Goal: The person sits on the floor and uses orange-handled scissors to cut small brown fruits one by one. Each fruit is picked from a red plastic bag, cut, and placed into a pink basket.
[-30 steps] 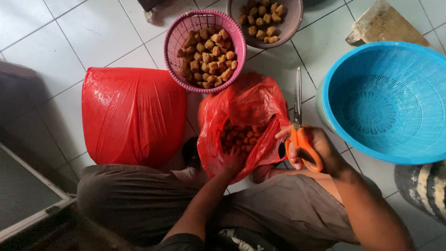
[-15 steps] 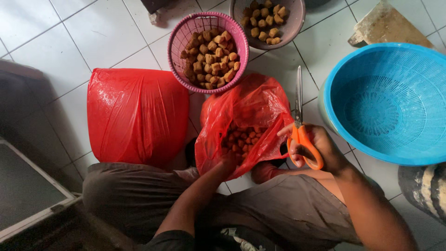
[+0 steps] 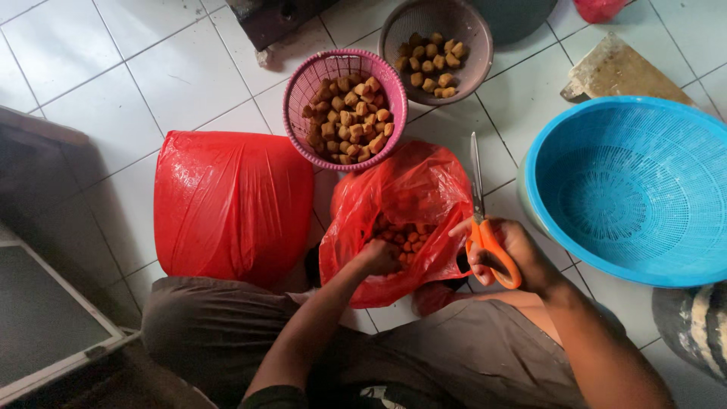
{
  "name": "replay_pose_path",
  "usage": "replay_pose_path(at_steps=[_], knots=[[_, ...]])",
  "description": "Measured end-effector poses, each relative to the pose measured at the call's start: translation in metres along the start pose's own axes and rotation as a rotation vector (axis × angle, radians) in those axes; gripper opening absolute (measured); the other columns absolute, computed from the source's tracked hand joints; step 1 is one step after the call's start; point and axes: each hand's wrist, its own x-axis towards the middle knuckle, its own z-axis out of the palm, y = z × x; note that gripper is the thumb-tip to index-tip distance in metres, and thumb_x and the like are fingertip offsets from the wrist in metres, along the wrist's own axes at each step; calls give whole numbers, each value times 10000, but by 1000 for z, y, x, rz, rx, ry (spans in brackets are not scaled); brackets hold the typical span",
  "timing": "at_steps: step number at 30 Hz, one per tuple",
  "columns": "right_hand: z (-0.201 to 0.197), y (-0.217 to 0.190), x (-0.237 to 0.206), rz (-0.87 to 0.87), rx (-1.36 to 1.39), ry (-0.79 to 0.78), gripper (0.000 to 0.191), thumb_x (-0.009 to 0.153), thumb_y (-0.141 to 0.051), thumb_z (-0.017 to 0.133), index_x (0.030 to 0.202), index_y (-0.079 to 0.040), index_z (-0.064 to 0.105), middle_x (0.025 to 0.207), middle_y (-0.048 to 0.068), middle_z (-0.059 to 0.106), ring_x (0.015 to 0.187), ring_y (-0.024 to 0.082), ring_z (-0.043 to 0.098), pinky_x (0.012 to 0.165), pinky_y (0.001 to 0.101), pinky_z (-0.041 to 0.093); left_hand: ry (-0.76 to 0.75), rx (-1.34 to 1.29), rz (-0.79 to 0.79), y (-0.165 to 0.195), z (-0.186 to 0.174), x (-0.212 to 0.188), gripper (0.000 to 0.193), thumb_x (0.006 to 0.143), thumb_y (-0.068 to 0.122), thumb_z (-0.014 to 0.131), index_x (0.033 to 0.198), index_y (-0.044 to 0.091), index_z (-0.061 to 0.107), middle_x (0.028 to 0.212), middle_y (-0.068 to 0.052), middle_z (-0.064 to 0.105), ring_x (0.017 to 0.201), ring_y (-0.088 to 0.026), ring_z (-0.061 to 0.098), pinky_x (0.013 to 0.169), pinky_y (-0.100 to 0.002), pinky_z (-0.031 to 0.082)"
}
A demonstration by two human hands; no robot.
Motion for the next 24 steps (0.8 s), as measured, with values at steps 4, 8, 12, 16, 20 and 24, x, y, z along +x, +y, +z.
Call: replay_pose_path(at_steps=[4, 8, 12, 16, 20, 24], knots=[[11, -5, -2, 44, 21, -100, 466, 946, -234, 653, 1279, 82, 574, 676, 107, 595, 526, 184, 600, 455, 308, 504, 23, -949, 223, 51, -57, 3, 306, 984, 331, 705, 1082, 44, 739, 940, -22, 733, 813, -95, 673, 718, -246, 568], [27, -14, -11, -83, -107, -437, 873, 804, -578, 788, 1382, -1, 479, 866, 80, 614, 783, 152, 595, 726, 300, 502, 132, -1484, 426, 100, -98, -18, 251, 1052, 257, 634, 1215, 66, 628, 1025, 23, 679, 806, -57, 600, 657, -188, 437], [33, -20, -13, 44, -147, -486, 1030, 658, -711, 844, 1266, 39, 483, 841, 95, 610, 834, 189, 589, 802, 347, 476, 174, -1688, 565, 129, -120, -50, 232, 1090, 278, 613, 1210, 79, 611, 965, 24, 635, 769, -71, 569, 625, -193, 416], [29, -19, -14, 86, -219, -562, 985, 666, -751, 835, 1045, 103, 522, 891, 108, 636, 876, 197, 608, 836, 347, 474, 246, -1731, 527, 145, -128, -73, 214, 1066, 289, 589, 1178, 107, 601, 969, 41, 640, 751, -58, 548, 610, -176, 400], [23, -18, -13, 136, -266, -546, 1026, 551, -811, 790, 1227, -69, 577, 844, 62, 629, 808, 165, 612, 795, 337, 501, 302, -1704, 518, 155, -127, -81, 266, 1031, 269, 602, 1258, 141, 655, 909, 64, 617, 707, -27, 510, 574, -159, 373], [21, -11, -11, -6, -267, -582, 906, 679, -792, 778, 1196, -77, 573, 904, 60, 627, 869, 165, 614, 831, 334, 503, 312, -1597, 553, 151, -115, -81, 188, 1073, 243, 620, 1172, 88, 658, 866, 45, 620, 648, -5, 473, 539, -156, 343]])
